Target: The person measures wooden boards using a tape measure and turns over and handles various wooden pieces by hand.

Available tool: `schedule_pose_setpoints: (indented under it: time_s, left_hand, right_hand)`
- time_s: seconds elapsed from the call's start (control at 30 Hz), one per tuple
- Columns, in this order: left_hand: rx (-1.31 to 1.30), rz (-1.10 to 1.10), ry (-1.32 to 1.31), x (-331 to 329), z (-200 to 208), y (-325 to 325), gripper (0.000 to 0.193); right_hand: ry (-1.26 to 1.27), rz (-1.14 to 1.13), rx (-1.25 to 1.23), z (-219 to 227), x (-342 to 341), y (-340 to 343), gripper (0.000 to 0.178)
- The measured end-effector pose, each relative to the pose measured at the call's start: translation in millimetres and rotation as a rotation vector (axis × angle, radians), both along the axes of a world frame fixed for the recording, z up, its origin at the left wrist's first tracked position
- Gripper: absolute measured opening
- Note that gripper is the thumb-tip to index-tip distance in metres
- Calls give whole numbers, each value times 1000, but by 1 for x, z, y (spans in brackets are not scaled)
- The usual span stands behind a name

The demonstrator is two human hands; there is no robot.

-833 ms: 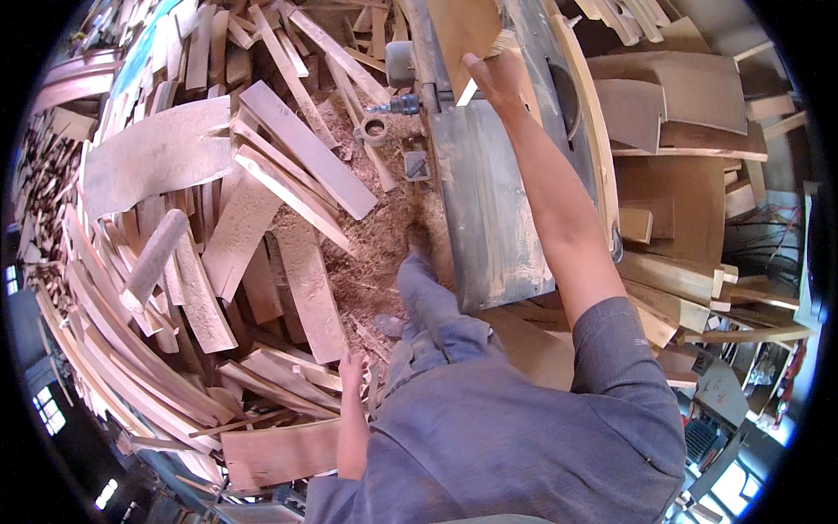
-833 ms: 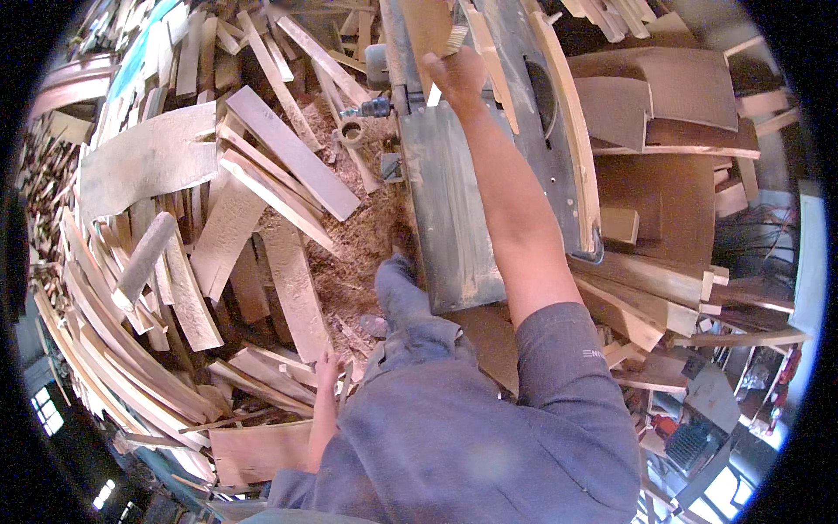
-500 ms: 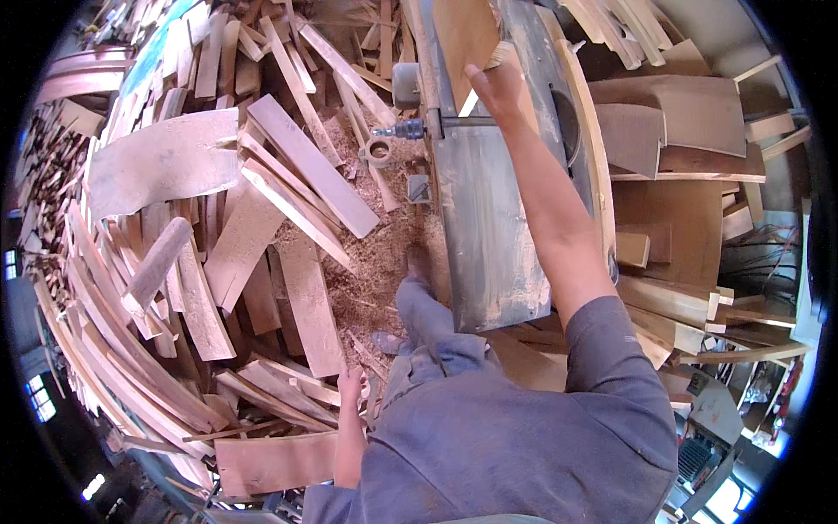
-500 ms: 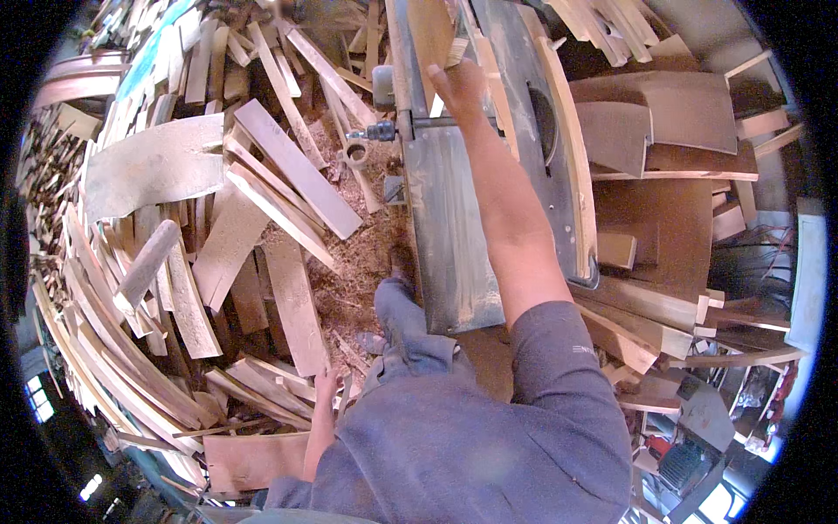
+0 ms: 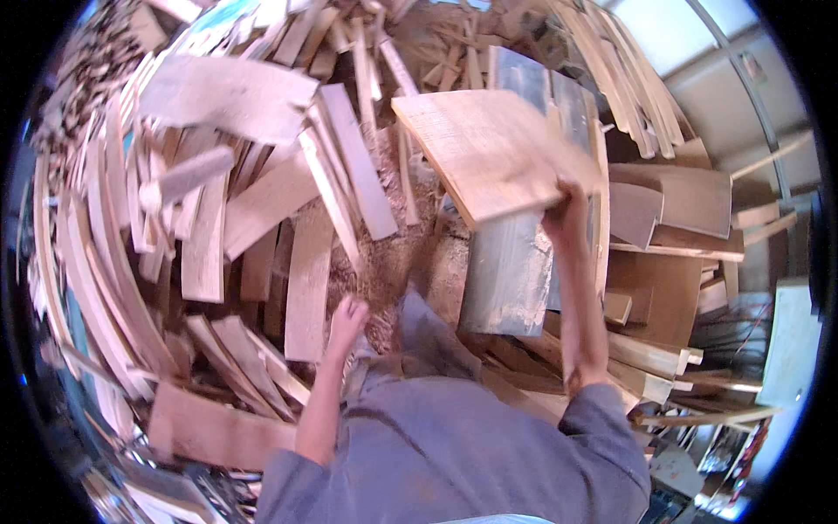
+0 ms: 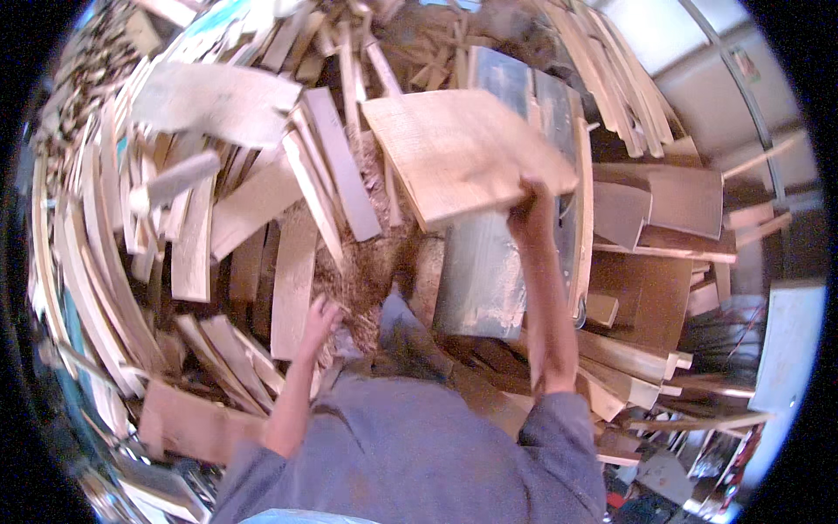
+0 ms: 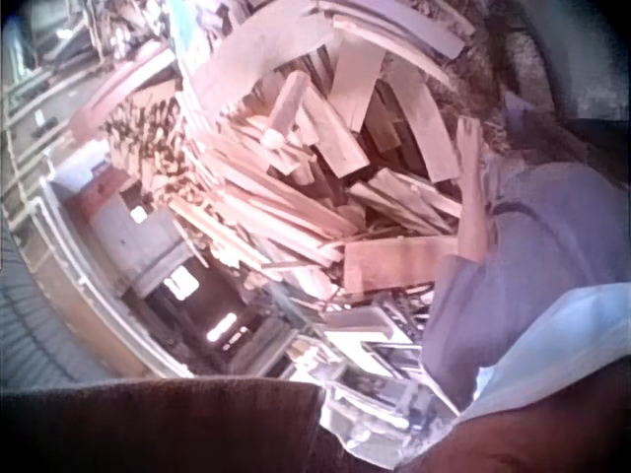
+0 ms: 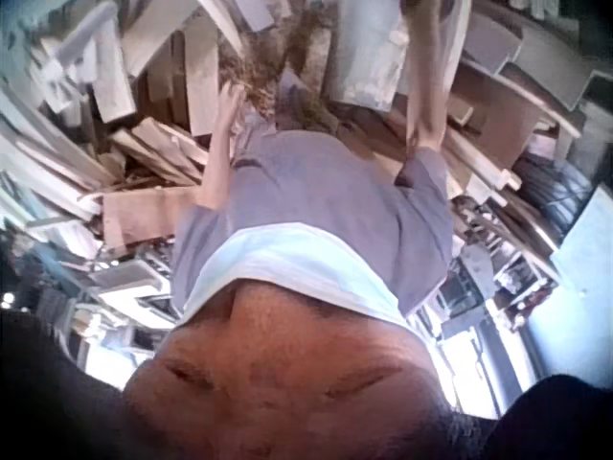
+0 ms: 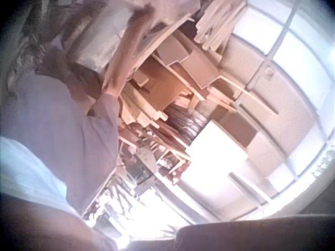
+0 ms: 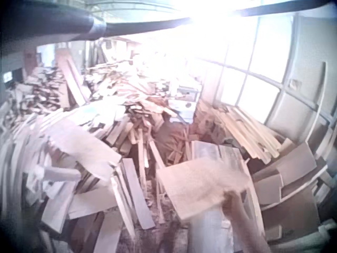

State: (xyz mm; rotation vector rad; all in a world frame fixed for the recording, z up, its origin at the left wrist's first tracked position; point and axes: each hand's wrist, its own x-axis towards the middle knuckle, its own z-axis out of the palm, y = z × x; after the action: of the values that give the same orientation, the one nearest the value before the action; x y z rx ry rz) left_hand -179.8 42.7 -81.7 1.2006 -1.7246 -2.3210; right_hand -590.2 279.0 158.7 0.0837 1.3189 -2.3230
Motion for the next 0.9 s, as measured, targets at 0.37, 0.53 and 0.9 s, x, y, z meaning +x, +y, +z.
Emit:
schedule_pose_setpoints:
  time_s: [0.37,0.53,0.9]
  left_hand:
    - [424,126,591,14,245,-17,74]
    - [428,143,626,45,218,-5,77]
    - [335,158,439,49,200,19,65]
  right_hand:
    - [-443,150,-309,-28,329,-40,77]
    - [-686,190,-331,-76,371,-16,63]
    - [-755,47,-196,-93,408,13,57]
